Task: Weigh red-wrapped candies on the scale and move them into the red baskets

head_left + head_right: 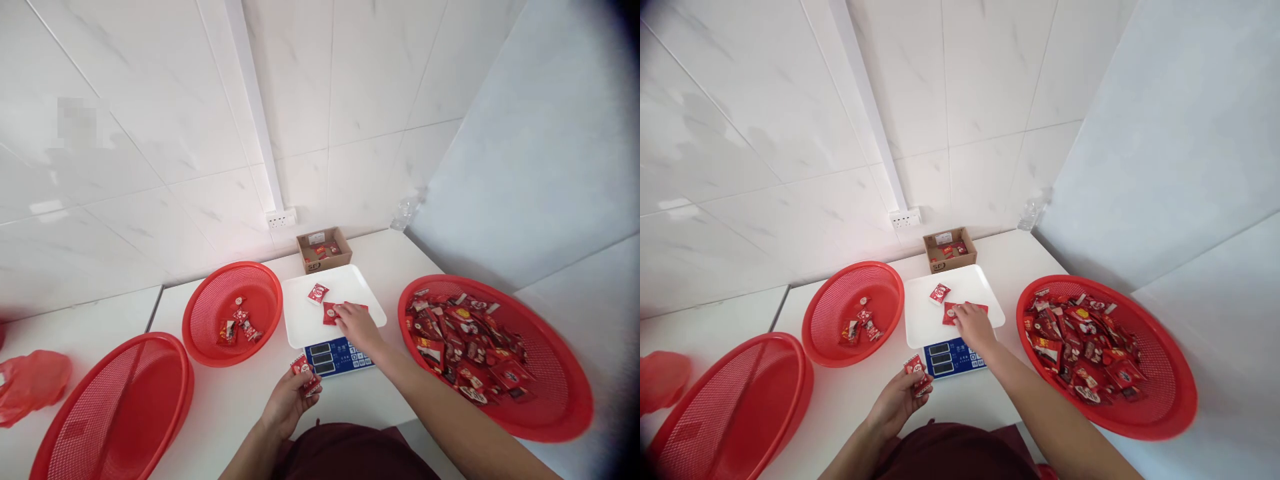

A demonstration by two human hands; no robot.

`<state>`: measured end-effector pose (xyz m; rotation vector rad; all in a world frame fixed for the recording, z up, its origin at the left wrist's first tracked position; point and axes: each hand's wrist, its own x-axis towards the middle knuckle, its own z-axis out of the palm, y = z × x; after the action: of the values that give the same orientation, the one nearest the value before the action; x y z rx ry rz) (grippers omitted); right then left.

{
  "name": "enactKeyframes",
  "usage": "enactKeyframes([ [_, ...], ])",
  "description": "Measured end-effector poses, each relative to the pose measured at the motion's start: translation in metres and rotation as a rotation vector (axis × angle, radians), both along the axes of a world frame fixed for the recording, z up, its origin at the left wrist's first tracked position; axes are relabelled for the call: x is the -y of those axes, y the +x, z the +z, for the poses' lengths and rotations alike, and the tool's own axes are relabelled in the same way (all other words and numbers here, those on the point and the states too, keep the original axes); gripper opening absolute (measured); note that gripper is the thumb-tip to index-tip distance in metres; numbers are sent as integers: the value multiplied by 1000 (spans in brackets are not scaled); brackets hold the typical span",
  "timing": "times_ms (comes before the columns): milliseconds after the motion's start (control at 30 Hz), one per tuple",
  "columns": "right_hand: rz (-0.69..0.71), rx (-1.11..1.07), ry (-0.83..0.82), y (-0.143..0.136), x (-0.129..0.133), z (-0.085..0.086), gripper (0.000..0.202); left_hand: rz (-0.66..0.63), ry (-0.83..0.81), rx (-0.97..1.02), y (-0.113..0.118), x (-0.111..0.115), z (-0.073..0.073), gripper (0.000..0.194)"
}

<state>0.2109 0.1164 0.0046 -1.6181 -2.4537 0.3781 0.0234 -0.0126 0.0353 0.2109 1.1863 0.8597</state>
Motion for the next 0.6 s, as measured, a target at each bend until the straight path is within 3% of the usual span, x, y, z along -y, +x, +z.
enactKeyframes([
  [67,47,46,-75,-16,2,1,40,-6,3,-1,1,-1,2,26],
  [267,-3,89,-134,-37,2,0,31,-1,1,-13,0,0,5,25],
  [467,-56,-16,-146,-33,4,7,24,8,8,-20,-3,3,1,26],
  [600,-169,-200,-144,-8,11,16,30,8,-2,-8,-2,0,3,27],
])
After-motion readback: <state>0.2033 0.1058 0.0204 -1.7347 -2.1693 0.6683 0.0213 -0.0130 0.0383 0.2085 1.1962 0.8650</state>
